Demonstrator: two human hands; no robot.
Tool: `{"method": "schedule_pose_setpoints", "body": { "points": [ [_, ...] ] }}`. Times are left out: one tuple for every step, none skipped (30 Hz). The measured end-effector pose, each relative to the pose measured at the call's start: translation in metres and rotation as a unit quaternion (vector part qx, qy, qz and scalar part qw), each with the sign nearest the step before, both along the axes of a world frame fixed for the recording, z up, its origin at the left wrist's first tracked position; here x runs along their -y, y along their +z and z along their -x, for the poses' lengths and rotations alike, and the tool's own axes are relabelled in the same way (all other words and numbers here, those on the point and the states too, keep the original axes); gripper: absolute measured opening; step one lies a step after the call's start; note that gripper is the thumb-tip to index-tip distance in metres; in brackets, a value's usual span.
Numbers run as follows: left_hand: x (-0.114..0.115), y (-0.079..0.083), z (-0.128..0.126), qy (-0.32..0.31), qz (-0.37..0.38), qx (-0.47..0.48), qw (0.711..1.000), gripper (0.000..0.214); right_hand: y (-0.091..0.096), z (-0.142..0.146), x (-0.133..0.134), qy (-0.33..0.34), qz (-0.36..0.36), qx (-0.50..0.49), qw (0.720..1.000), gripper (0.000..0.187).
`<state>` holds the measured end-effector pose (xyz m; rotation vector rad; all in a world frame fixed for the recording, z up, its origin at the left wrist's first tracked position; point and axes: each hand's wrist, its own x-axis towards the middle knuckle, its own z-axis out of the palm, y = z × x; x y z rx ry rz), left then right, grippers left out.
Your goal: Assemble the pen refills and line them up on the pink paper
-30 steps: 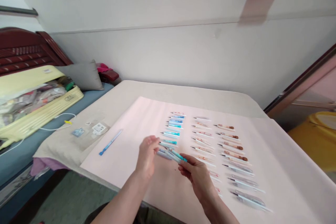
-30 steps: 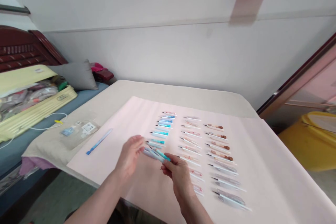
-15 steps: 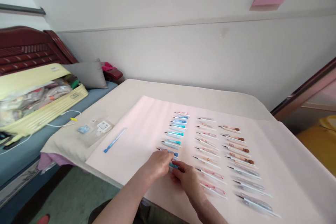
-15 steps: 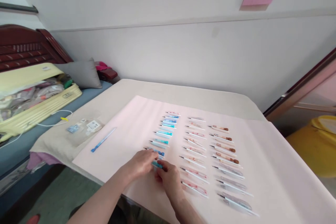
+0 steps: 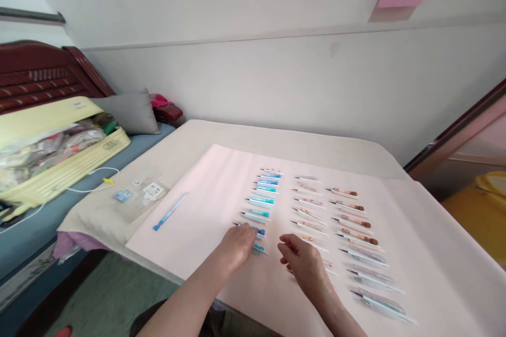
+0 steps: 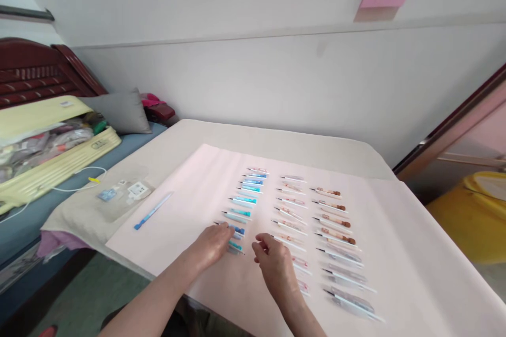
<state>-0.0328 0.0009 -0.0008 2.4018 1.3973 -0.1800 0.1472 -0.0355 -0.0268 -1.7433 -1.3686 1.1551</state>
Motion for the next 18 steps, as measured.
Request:
{"method": "schedule_pose_setpoints", "body": {
  "points": [
    [0.0,0.0,0.0,0.003,0.002,0.0,1.0,0.032,0.001,0.0,0.0,0.005,-0.008,0.009,1.0,0.023],
    [-0.002,0.001,0.001,0.008,0.006,0.0,1.0,0.03,0.002,0.0,0.001,0.014,-0.015,0.02,1.0,0.022],
    [-0.004,0.002,0.002,0.022,0.011,-0.002,1.0,0.028,0.003,0.001,0.001,0.025,-0.019,0.032,0.999,0.02],
    [-0.007,0.003,0.005,0.045,0.015,-0.004,0.999,0.026,0.003,0.002,0.002,0.037,-0.021,0.047,0.998,0.019],
    [-0.011,0.005,0.01,0.073,0.016,-0.006,0.997,0.023,0.003,0.004,0.003,0.053,-0.024,0.066,0.996,0.019],
    [-0.017,0.006,0.017,0.109,0.014,-0.008,0.994,0.022,0.003,0.006,0.004,0.069,-0.029,0.091,0.993,0.018],
    [-0.023,0.008,0.026,0.142,0.008,-0.012,0.99,0.02,0.003,0.009,0.006,0.083,-0.036,0.12,0.989,0.017],
    [-0.03,0.009,0.038,0.167,-0.003,-0.018,0.986,0.02,0.002,0.011,0.007,0.096,-0.044,0.151,0.983,0.017],
    [-0.037,0.01,0.052,0.196,-0.012,-0.026,0.98,0.021,0.002,0.013,0.009,0.109,-0.051,0.181,0.976,0.016],
    [-0.043,0.011,0.068,0.226,-0.023,-0.033,0.973,0.022,0.001,0.015,0.01,0.119,-0.056,0.205,0.97,0.016],
    [-0.049,0.012,0.085,0.261,-0.032,-0.042,0.964,0.022,0.001,0.016,0.011,0.128,-0.059,0.224,0.964,0.016],
    [-0.053,0.013,0.102,0.3,-0.038,-0.053,0.952,0.022,0.0,0.017,0.012,0.135,-0.062,0.235,0.961,0.016],
    [-0.057,0.014,0.119,0.337,-0.041,-0.062,0.939,0.022,0.0,0.017,0.013,0.139,-0.063,0.241,0.958,0.016],
    [-0.059,0.014,0.135,0.373,-0.046,-0.069,0.924,0.022,-0.001,0.016,0.013,0.141,-0.064,0.244,0.957,0.016],
    [-0.059,0.013,0.148,0.406,-0.05,-0.073,0.91,0.022,-0.002,0.015,0.013,0.141,-0.066,0.244,0.957,0.017],
    [-0.06,0.012,0.158,0.434,-0.051,-0.073,0.896,0.022,-0.002,0.015,0.013,0.138,-0.069,0.243,0.958,0.017],
    [-0.059,0.009,0.165,0.458,-0.051,-0.07,0.885,0.022,-0.002,0.014,0.013,0.136,-0.072,0.241,0.958,0.018],
    [-0.059,0.006,0.17,0.476,-0.05,-0.063,0.876,0.022,-0.002,0.013,0.013,0.134,-0.075,0.238,0.959,0.018]
  ]
}}
